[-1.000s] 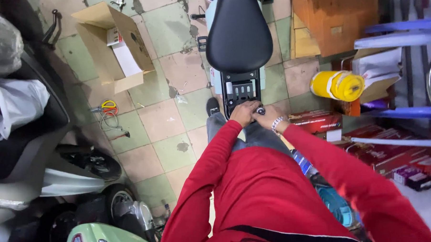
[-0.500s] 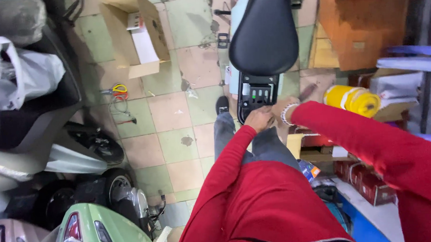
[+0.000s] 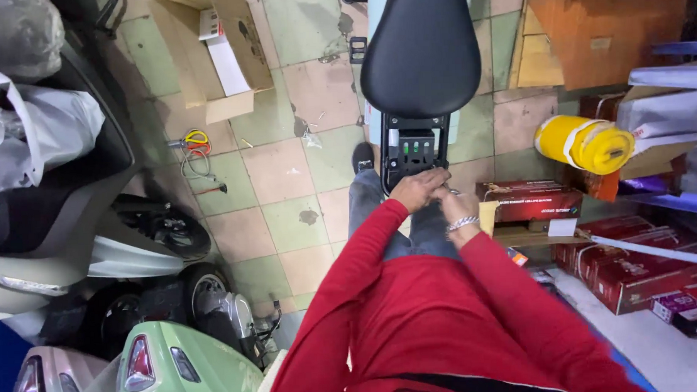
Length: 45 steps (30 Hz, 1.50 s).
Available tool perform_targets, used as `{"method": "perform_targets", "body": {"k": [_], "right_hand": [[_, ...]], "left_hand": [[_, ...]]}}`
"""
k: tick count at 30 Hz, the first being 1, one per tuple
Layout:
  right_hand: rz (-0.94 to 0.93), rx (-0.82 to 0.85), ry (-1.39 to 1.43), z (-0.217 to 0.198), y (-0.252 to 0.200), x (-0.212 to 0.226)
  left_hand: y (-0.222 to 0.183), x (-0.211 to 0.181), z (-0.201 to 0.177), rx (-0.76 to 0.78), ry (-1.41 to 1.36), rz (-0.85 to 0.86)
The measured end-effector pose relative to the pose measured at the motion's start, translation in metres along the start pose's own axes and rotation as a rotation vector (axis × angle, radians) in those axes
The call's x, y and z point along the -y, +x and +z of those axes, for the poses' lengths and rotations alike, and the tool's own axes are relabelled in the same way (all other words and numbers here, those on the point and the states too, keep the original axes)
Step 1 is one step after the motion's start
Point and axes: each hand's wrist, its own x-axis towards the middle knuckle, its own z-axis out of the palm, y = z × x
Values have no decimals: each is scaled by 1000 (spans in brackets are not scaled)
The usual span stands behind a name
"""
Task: Installing a rear metal bracket onto a scooter using bolts and a socket wrench
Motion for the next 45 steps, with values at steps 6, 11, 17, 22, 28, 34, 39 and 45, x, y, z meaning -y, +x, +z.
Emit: {"method": "perform_targets", "body": {"k": [6,11,17,22,28,34,39,45], "right_hand": [[157,-16,516,-27,-39,37],[-294,174,-346,-107,-48,70],[-898,-95,-709,-138,12,133],[-1036,-31,-1057,-147,43,186],[-1135,12,-1172,-139,68,170],[-1255,-63,-1132,-132,87,156],[-1329,-105,-1227,-132,85,161],[-1982,-317,-1084,-128,67,160]], "left_hand": [[1,2,0,46,-27,69],[32,-13,-11,36,44,-6],[115,51,-28,-58,118,-68],[156,42,-97,62,-11,-36],[148,41,-95,70,-3,-22],[142,48,-92,84,70,22],[142,37,-100,74,95,29],[125,45,-71,114,167,16]]}}
